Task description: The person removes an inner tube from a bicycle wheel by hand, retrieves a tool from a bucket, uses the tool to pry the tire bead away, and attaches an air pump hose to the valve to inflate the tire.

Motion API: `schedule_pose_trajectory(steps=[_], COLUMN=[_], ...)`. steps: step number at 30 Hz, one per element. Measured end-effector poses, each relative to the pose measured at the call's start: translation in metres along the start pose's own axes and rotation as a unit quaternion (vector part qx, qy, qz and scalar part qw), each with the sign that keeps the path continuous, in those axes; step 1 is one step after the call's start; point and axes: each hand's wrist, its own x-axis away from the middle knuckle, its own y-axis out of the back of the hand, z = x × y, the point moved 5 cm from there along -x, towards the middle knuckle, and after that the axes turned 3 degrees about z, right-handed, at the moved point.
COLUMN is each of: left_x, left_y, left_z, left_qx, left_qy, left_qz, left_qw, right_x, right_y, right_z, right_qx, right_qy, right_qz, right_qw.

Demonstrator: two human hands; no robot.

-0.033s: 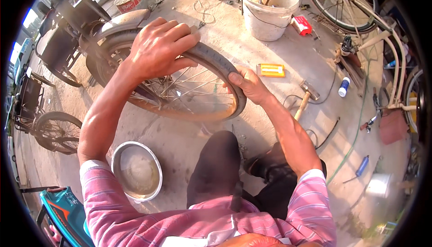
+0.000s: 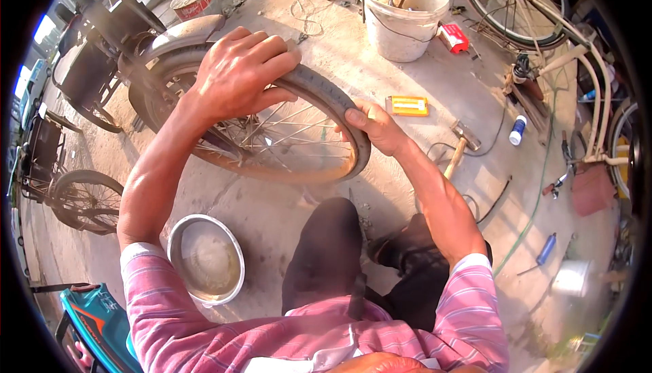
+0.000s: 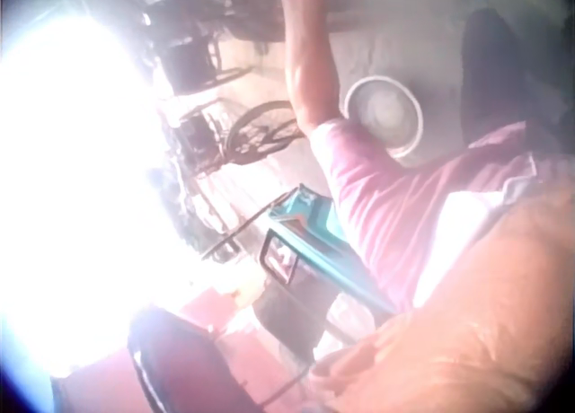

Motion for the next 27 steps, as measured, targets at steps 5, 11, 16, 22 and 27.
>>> schedule_pose_trajectory(steps=[5, 11, 16, 22, 27], left_x=[-0.005, -0.009, -0.009, -0.018, -0.036], left_y=[-0.005, 0.000, 0.004, -0.002, -0.013], left_z=[-0.006, -0.013, -0.008, -0.020, -0.040], left_qx=[0.010, 0.019, 0.029, 0.043, 0.032], left_qy=[-0.004, -0.016, 0.000, 0.004, -0.006], left_qz=[0.026, 0.037, 0.051, 0.084, 0.126], left_qw=[1.000, 0.999, 0.998, 0.995, 0.991], right_x=[-0.003, 0.000, -0.008, 0.009, 0.033], right_y=[-0.007, -0.016, -0.019, -0.008, 0.002], right_z=[0.022, 0.010, 0.011, 0.013, 0.001], right_qx=[0.004, 0.024, 0.034, 0.063, 0.060], right_qy=[-0.004, 0.030, 0.028, 0.021, 0.009], right_qz=[0.063, 0.021, -0.030, 0.048, 0.028], right_qw=[0.998, 0.999, 0.999, 0.997, 0.998])
